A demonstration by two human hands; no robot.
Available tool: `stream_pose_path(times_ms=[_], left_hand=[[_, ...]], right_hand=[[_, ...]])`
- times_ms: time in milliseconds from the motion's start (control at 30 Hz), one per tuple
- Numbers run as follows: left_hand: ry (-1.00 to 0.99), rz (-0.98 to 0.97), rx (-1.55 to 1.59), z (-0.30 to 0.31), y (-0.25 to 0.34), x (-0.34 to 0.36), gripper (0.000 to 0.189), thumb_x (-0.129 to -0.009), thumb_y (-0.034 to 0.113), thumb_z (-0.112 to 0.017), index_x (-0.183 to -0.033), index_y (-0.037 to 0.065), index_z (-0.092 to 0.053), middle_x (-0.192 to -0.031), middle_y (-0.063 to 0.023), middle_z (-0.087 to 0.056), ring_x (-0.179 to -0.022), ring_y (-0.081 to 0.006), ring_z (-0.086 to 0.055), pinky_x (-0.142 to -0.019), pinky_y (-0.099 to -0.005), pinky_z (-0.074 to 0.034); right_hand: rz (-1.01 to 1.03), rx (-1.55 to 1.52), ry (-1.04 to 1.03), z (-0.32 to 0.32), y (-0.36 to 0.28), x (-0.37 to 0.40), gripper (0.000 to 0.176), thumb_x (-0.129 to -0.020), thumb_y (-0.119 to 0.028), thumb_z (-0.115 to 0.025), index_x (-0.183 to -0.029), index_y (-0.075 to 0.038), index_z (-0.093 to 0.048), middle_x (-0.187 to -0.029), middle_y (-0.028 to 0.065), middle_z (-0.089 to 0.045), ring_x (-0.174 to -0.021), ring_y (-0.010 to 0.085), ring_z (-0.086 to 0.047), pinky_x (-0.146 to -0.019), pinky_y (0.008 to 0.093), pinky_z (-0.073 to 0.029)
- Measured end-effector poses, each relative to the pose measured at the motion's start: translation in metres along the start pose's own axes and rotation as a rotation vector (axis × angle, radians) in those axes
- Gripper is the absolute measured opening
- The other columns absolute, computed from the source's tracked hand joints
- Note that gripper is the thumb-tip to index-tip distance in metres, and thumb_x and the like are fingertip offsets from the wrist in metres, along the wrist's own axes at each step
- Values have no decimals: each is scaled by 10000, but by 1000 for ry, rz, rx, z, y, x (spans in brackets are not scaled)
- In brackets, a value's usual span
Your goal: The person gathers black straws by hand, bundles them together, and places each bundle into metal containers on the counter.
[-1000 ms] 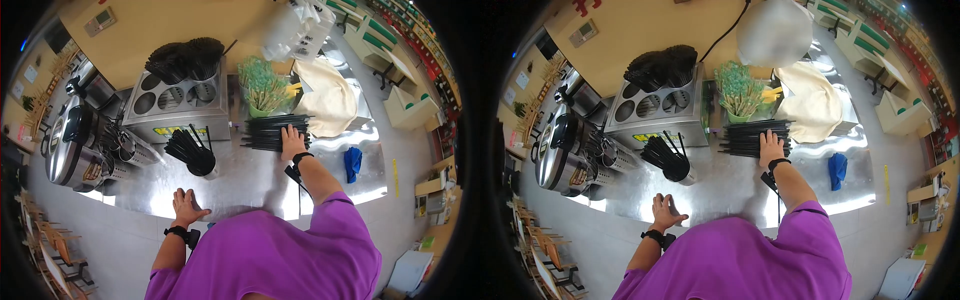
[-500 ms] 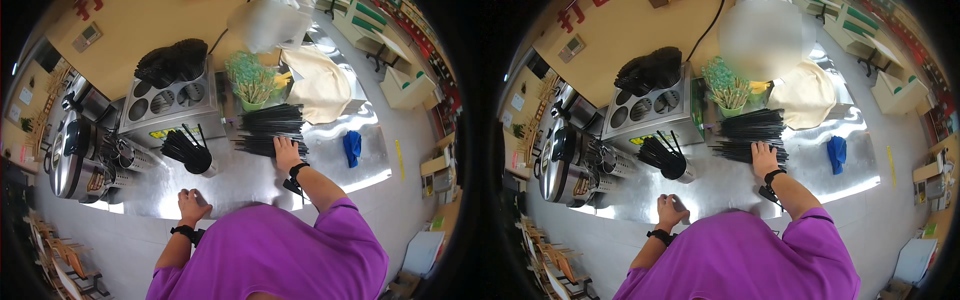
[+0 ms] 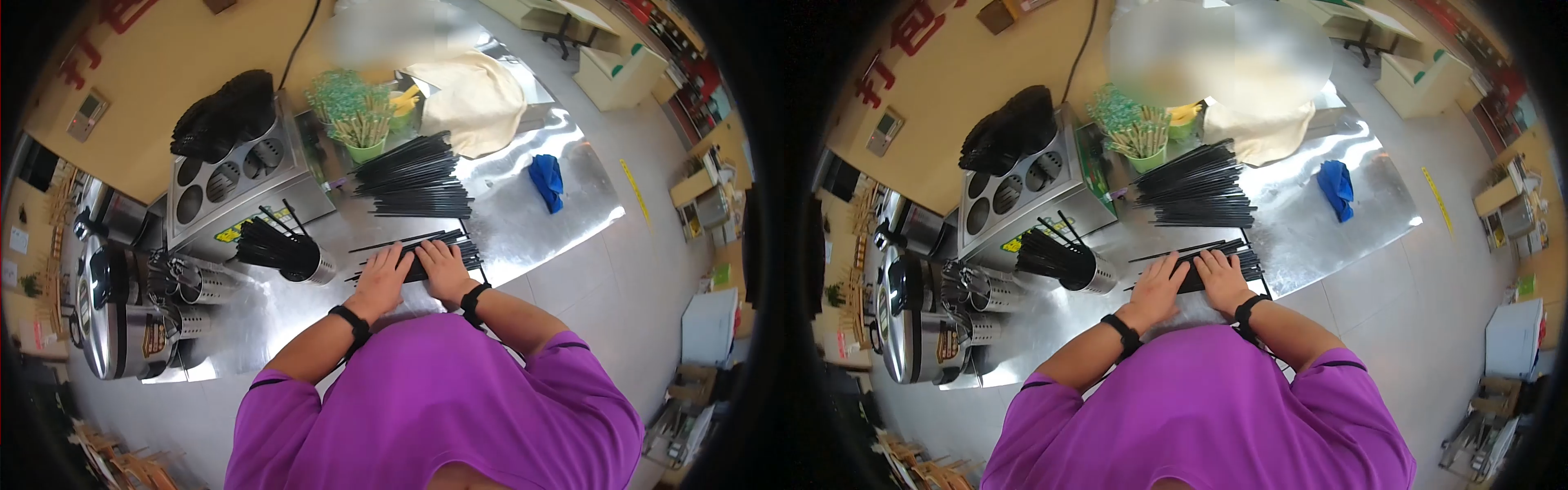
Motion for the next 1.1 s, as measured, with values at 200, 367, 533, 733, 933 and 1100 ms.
stream_pose_path(times_ms=[200,367,533,733,933,1100], left_hand=[[-183,116,58,-34,-26,-37,1044,-545,378,-948,-1431,94,-475,-1526,-156,-399,-1420,-364,-367,-1162,-531,-306],[-120,72,80,-37,-23,-27,881,-658,335,-882,-1420,99,-508,-1519,-110,-447,-1414,-365,-383,-1154,-480,-351],[-212,-93,165,-42,11,-12,749,-726,234,-850,-1393,115,-528,-1495,-84,-468,-1383,-366,-407,-1146,-474,-359],[-148,-261,179,-41,23,-9,678,-689,128,-844,-1316,99,-587,-1415,-84,-525,-1344,-356,-452,-1133,-397,-409],[-192,-477,275,-47,45,-6,632,-648,34,-818,-1244,69,-608,-1347,-92,-559,-1302,-349,-487,-1108,-375,-433],[-229,-524,395,-48,56,-3,688,-621,-15,-802,-1273,52,-592,-1360,-137,-543,-1273,-360,-505,-1096,-392,-440]], right_hand=[[1,-67,0,15,9,4,745,-701,-166,-712,-1411,-60,-517,-1490,186,-467,-1391,369,-428,-1117,560,-337],[-180,-375,288,54,55,59,775,-608,-215,-770,-1335,-49,-559,-1448,245,-488,-1306,428,-490,-1106,486,-395],[-830,-708,431,6,127,170,565,-775,-281,-751,-1255,-27,-595,-1221,208,-619,-1093,313,-615,-927,411,-511],[-1456,-1594,99,-88,109,208,684,-920,-689,-582,-1255,-94,-533,-1318,169,-582,-1182,307,-562,-935,564,-479],[-1363,-2073,90,-108,88,191,803,-906,-769,-521,-1343,-99,-457,-1469,253,-448,-1294,457,-495,-987,645,-436],[-1437,-1976,134,-108,82,203,615,-953,-691,-476,-1150,-132,-640,-1210,173,-660,-1089,362,-616,-921,584,-491]])
Point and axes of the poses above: each hand's wrist, its own x-axis away from the middle knuckle, its own z-axis out of the back of the hand, y = z × x, the point moved 9 cm from there along -x, towards the middle knuckle
